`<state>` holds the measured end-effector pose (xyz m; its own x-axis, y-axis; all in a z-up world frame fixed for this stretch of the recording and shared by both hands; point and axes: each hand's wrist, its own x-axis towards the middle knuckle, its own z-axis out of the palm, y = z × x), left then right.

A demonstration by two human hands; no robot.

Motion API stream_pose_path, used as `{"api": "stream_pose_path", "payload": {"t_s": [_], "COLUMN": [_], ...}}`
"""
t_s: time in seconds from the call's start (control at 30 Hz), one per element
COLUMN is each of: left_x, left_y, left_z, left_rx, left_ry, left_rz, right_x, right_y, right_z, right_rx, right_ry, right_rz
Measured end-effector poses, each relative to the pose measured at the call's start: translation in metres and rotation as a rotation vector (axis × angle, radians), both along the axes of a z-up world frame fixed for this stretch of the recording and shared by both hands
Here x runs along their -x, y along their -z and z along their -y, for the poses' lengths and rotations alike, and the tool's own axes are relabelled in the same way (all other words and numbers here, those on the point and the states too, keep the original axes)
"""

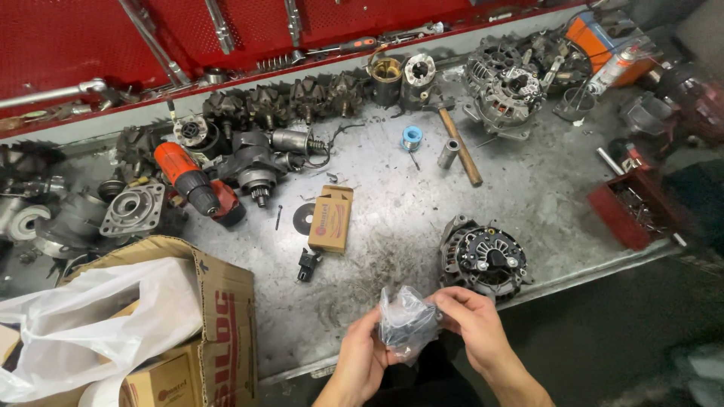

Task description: The person takes a new voltage regulator out of a small cardboard box and plastic bag, fits it onto an alternator housing on the workbench, and sorts a pile of screws from a red parts box onto the table. They then use a cordless drill to drive screws into the alternator assembly.

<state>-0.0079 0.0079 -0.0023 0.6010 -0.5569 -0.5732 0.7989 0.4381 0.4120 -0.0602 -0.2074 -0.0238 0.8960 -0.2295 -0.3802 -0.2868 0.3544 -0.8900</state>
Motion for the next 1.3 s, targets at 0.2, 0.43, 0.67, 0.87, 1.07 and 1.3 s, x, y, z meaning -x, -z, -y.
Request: {"api": "stream_pose_path", "payload": {"t_s": [0.2,0.43,0.67,0.87,1.07,1.3], "left_x": [0.000,0.000,0.006,0.004,0.007,0.008], "left_y": [0.002,-0.010,0.013,0.057,0.049,0.018], "left_z": [-0.007,-0.009,-0.013,-0.014,-0.015,-0.013], "left_rx": [0.040,0.120,0.052,-0.149,-0.119,0.085], "left_ry": [-0.043,-0.011,0.002,-0.122,-0.121,-0.181], "left_rz": [-0.083,-0.089,0.072,0.103,0.180,0.006], "right_x": [-0.003,0.005,-0.003,-0.005,-0.009,-0.010], "right_y": [-0.009,0.031,0.014,-0.028,-0.044,-0.020], "right_z": [-0.002,-0.005,-0.017,-0.033,-0.035,-0.015], "right_rx": [-0.048,0.265,-0.061,0.130,0.341,-0.078], "right_ry": [0.003,-0.069,0.162,-0.023,-0.294,-0.088], "right_rz": [-0.091,0.079,-0.086,-0.017,0.060,0.010]}}
